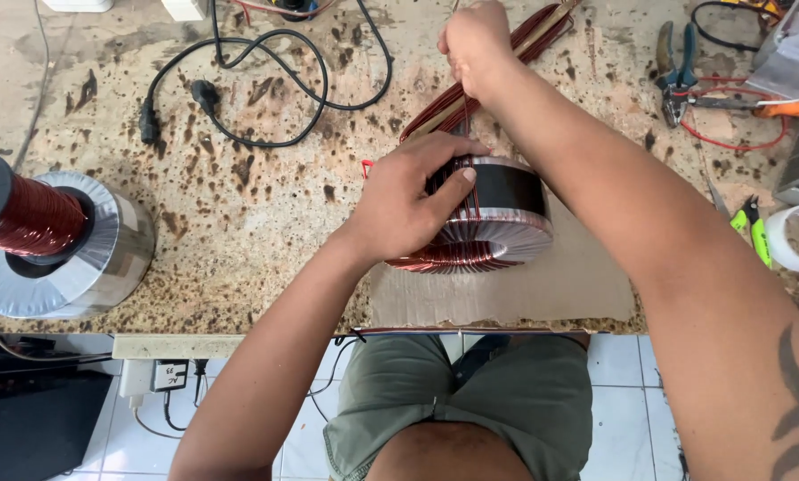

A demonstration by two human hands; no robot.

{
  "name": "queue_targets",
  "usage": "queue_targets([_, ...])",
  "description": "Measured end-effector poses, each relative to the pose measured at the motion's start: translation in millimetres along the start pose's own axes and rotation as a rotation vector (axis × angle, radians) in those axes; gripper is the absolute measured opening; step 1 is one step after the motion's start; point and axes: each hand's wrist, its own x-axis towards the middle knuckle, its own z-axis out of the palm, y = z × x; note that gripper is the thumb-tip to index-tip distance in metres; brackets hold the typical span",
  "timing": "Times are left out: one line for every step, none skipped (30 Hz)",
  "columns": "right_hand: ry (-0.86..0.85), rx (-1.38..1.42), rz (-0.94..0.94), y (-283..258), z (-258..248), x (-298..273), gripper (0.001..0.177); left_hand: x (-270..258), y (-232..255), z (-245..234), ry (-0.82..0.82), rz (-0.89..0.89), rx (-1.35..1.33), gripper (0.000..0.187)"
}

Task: The person winds copper wire around a toroidal core using a wooden guide. They pull the wire from a spool, wrap it around the core, and adjust the winding to keep it neat. The process is repeated multiple times throughout the clip.

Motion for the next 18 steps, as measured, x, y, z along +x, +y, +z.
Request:
queue_targets([0.051, 0.055, 0.071, 1.2, 9.2, 11.5, 0.03, 2.3, -0.4, 0.7, 0.001, 0.019, 0.004, 0.029])
queue_targets([0.051, 0.053, 0.074, 8.7, 12.9, 23.2, 0.03, 1.7, 0.9, 1.0, 0.0, 0.017, 0.002, 0.029])
queue_targets([0.04, 0.03, 0.048, 16.7, 16.8, 35.4, 0.025, 1.2, 1.7, 1.5, 0.0, 0.008, 0.006, 0.03])
queue_targets([0.026, 0.004, 0.026, 26.8, 21.6, 46.6, 0.021, -0.7, 2.6, 2.5, 0.001, -0.006, 0.009, 0.031])
queue_targets([0.023, -0.001, 0.033, 31.8, 22.3, 51.9, 0.021, -2.7, 4.2, 2.3, 0.002, -0.013, 0.006, 0.031])
queue_targets([0.023, 0.064, 0.066, 35.2, 23.3, 58.1, 0.02, -3.5, 5.2, 1.5, 0.005, 0.008, 0.01, 0.033])
queue_targets([0.023, 0.128, 0.1, 38.5, 24.4, 64.7, 0.044, -3.8, 6.1, 0.6, 0.009, 0.028, 0.015, 0.036])
queue_targets([0.024, 0.128, 0.106, 29.2, 23.7, 46.0, 0.044, -4.8, 7.1, 0.0, 0.006, 0.024, 0.013, 0.036])
queue_targets([0.07, -0.05, -0.01, 19.8, 23.1, 27.9, 0.032, -5.5, 7.8, -0.5, 0.007, 0.021, 0.008, 0.037])
queue_targets([0.116, -0.229, -0.126, 10.8, 21.9, 10.2, 0.034, -6.4, 8.2, -0.1, 0.009, 0.018, 0.001, 0.039])
queue_targets([0.116, -0.231, -0.121, 20.0, 23.3, 14.1, 0.034, -5.1, 9.6, -0.9, 0.008, 0.014, -0.003, 0.039])
queue_targets([0.099, -0.232, -0.216, 31.7, 26.3, 16.5, 0.029, -5.4, 11.3, -2.2, 0.016, 0.025, -0.016, 0.038])
queue_targets([0.08, -0.232, -0.311, 43.4, 29.4, 18.9, 0.078, -5.5, 12.8, -3.6, 0.025, 0.036, -0.028, 0.037])
queue_targets([0.079, -0.237, -0.3, 52.7, 31.6, 29.7, 0.078, -5.8, 11.9, -4.8, 0.021, 0.028, -0.036, 0.037])
queue_targets([0.115, -0.23, -0.38, 62.4, 33.4, 40.0, 0.027, -6.3, 11.3, -5.9, 0.018, 0.012, -0.047, 0.037])
queue_targets([0.15, -0.223, -0.463, 71.4, 35.4, 50.4, 0.042, -6.7, 10.5, -7.3, 0.016, -0.001, -0.057, 0.037])
queue_targets([0.15, -0.227, -0.455, 74.5, 37.0, 50.3, 0.042, -7.0, 9.0, -5.6, 0.013, -0.007, -0.064, 0.037])
queue_targets([0.172, -0.193, -0.615, 74.4, 42.2, 48.8, 0.027, -7.9, 8.9, -6.5, 0.011, -0.003, -0.061, 0.037])
